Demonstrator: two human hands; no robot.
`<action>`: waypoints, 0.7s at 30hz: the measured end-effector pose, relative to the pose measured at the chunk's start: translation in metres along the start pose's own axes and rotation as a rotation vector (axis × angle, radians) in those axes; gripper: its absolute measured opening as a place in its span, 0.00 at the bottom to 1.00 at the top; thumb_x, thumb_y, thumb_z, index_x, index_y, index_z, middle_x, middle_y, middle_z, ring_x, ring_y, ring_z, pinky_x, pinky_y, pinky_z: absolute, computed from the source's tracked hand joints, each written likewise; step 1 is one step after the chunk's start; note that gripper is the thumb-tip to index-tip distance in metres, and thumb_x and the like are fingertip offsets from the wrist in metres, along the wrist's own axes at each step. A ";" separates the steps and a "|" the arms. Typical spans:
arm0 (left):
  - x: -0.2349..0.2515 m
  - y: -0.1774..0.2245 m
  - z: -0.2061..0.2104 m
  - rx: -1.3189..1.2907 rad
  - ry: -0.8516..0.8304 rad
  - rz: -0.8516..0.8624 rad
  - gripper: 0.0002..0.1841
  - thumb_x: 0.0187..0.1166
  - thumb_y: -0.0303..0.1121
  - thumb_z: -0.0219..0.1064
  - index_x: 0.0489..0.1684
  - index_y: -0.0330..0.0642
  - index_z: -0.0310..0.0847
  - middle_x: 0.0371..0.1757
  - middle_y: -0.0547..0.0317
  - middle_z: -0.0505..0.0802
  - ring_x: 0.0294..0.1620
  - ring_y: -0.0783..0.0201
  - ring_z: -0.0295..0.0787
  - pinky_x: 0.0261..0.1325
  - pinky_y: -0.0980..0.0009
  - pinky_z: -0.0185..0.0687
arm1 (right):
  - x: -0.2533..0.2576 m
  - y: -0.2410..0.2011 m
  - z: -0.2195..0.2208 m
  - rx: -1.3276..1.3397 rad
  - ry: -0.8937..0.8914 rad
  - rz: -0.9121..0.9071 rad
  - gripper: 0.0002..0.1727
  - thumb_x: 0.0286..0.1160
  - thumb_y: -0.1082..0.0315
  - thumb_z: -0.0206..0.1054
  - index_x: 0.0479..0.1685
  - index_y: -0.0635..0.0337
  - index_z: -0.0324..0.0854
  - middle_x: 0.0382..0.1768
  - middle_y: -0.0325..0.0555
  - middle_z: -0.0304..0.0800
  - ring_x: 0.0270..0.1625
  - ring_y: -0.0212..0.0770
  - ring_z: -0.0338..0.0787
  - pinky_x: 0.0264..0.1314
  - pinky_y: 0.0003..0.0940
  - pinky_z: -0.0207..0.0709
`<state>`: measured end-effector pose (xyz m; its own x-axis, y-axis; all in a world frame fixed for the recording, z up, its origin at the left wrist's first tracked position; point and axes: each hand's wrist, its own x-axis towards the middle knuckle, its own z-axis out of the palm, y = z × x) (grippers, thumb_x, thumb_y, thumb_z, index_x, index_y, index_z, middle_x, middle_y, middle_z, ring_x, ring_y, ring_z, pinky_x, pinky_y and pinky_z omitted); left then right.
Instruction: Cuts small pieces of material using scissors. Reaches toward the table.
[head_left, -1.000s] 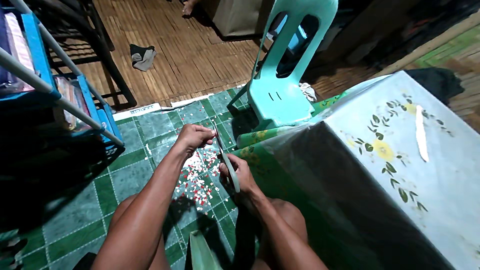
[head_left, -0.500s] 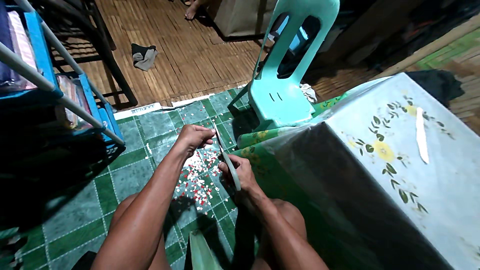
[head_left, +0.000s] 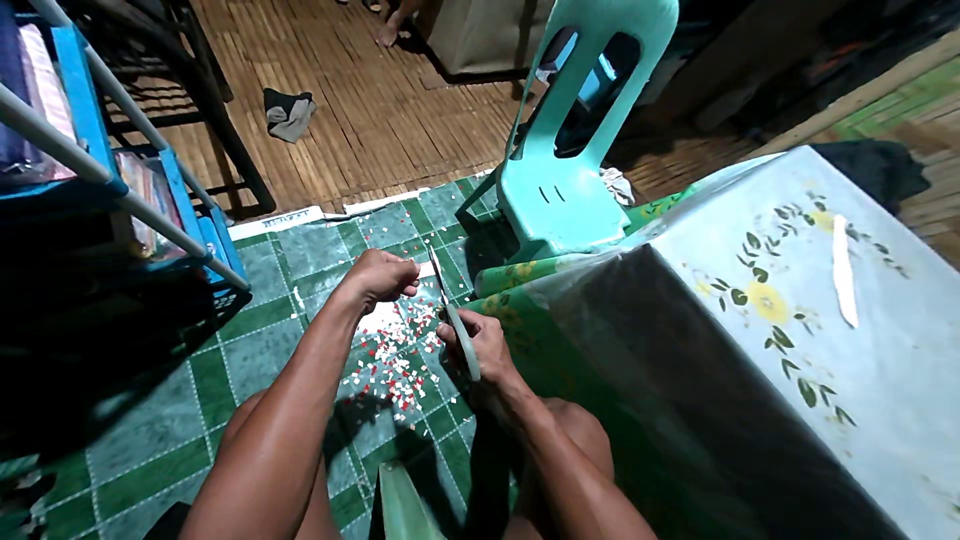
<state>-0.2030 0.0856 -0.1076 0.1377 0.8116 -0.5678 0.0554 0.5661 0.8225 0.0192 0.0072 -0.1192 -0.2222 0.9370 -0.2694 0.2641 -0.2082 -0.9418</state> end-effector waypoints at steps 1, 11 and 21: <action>0.000 0.000 0.000 0.011 0.010 0.006 0.12 0.84 0.38 0.68 0.47 0.36 0.88 0.34 0.55 0.95 0.30 0.67 0.91 0.35 0.71 0.86 | 0.000 0.000 0.001 0.003 0.001 0.003 0.27 0.70 0.50 0.79 0.58 0.63 0.88 0.22 0.42 0.89 0.19 0.35 0.86 0.23 0.32 0.86; 0.004 -0.006 0.001 0.229 0.070 0.154 0.11 0.83 0.35 0.68 0.36 0.37 0.91 0.29 0.57 0.95 0.27 0.67 0.91 0.35 0.68 0.87 | 0.000 0.000 0.001 -0.014 -0.004 0.026 0.25 0.70 0.49 0.79 0.53 0.62 0.89 0.21 0.43 0.89 0.18 0.36 0.86 0.21 0.32 0.85; 0.008 -0.007 0.002 0.308 0.091 0.131 0.12 0.84 0.37 0.66 0.36 0.40 0.92 0.29 0.59 0.95 0.27 0.66 0.91 0.38 0.64 0.88 | 0.001 0.005 0.010 0.018 0.030 0.145 0.22 0.77 0.52 0.74 0.52 0.64 0.88 0.24 0.46 0.90 0.20 0.37 0.88 0.23 0.34 0.86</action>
<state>-0.2007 0.0875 -0.1179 0.0755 0.8919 -0.4459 0.3407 0.3972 0.8522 0.0113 0.0044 -0.1262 -0.1542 0.9046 -0.3973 0.2744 -0.3471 -0.8968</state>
